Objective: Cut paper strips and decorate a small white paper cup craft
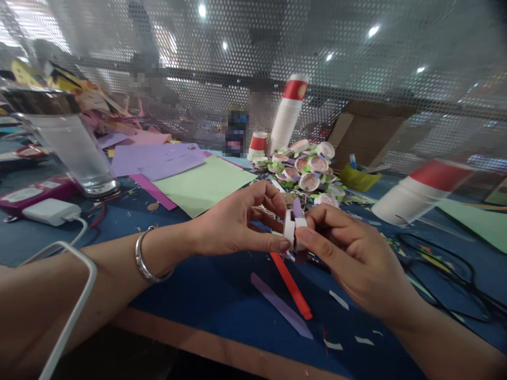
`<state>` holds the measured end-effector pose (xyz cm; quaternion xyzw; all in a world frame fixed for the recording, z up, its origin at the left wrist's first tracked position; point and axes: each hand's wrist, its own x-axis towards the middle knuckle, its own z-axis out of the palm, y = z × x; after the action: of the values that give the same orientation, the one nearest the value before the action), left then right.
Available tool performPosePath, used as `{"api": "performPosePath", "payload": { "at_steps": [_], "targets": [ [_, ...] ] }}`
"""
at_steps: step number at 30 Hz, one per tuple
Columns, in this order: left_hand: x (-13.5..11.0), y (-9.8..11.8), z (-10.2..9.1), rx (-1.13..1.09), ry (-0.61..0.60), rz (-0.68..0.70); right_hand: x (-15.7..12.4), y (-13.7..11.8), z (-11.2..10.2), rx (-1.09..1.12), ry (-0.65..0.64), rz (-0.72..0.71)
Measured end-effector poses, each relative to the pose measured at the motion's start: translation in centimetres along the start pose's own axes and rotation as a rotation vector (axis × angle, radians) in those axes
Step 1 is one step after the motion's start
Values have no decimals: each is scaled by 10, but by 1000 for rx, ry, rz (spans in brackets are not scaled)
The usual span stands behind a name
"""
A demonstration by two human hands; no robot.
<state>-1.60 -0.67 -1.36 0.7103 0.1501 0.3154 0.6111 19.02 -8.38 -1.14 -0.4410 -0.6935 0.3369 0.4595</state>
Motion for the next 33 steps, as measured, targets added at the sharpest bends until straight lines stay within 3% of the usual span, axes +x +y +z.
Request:
{"api": "performPosePath", "payload": {
  "at_steps": [6, 15, 20, 33],
  "targets": [
    [-1, -2, 0, -3, -24, -25, 2, 0, 0, -13, 0, -13],
    [-3, -3, 5, 88, 75, -7, 2, 3, -2, -44, -29, -27],
    [-4, -2, 6, 124, 61, -6, 3, 2, -1, -95, -7, -59],
    [-1, -4, 7, 45, 69, -8, 5, 3, -1, -22, 7, -57]
  ]
}}
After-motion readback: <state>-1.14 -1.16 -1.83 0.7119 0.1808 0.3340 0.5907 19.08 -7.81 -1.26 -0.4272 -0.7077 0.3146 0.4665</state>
